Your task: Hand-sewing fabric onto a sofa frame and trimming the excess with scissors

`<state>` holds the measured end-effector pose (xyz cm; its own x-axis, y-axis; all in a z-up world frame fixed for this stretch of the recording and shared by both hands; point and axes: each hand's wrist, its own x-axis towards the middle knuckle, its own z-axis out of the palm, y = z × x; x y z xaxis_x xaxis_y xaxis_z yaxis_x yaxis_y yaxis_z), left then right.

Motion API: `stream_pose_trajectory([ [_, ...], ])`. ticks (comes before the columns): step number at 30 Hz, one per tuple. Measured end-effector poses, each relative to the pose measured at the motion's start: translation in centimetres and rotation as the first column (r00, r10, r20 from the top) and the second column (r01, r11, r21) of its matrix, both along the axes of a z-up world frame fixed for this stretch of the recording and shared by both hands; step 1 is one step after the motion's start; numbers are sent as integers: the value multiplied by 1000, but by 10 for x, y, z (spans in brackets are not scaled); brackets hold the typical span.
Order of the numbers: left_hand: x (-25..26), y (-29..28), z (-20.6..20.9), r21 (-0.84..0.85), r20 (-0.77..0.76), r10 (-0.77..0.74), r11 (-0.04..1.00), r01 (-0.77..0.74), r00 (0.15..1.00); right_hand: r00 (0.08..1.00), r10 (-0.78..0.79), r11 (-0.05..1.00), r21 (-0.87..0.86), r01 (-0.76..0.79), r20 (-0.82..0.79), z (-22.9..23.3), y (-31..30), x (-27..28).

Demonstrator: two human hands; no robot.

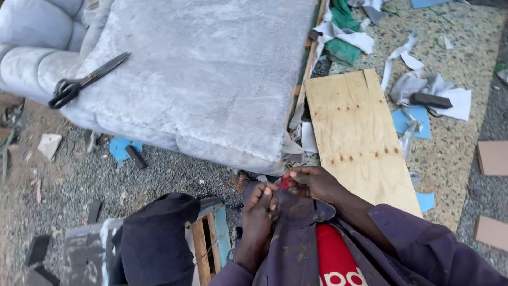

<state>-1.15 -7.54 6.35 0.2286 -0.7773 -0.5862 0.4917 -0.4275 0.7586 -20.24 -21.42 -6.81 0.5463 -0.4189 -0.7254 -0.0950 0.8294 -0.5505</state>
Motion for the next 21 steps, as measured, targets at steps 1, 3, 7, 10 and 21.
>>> stream_pose_trajectory([
  [1, 1, 6, -5, 51, -91, 118, 992, -114, 989, 1000, -14, 1000, 16, 14, -16, 3, -2, 2],
  [3, 1, 11, -3, 112, -173, 268, 961, -252, 948, 1000, 4, 999, 34, -3, -29, 14, -6, 6],
  [7, 4, 0, 30, -56, 52, 162, 986, -159, 985, 988, 123, 989, -71, -130, -98, 52, -11, 15],
  [10, 9, -8, 35, -51, 144, 108, 993, -102, 984, 979, 131, 975, -160, -157, -158, 62, -8, 13],
  [21, 0, -27, -7, 99, 26, 229, 968, -230, 973, 988, 88, 949, -292, -123, -131, 56, -2, -20],
])
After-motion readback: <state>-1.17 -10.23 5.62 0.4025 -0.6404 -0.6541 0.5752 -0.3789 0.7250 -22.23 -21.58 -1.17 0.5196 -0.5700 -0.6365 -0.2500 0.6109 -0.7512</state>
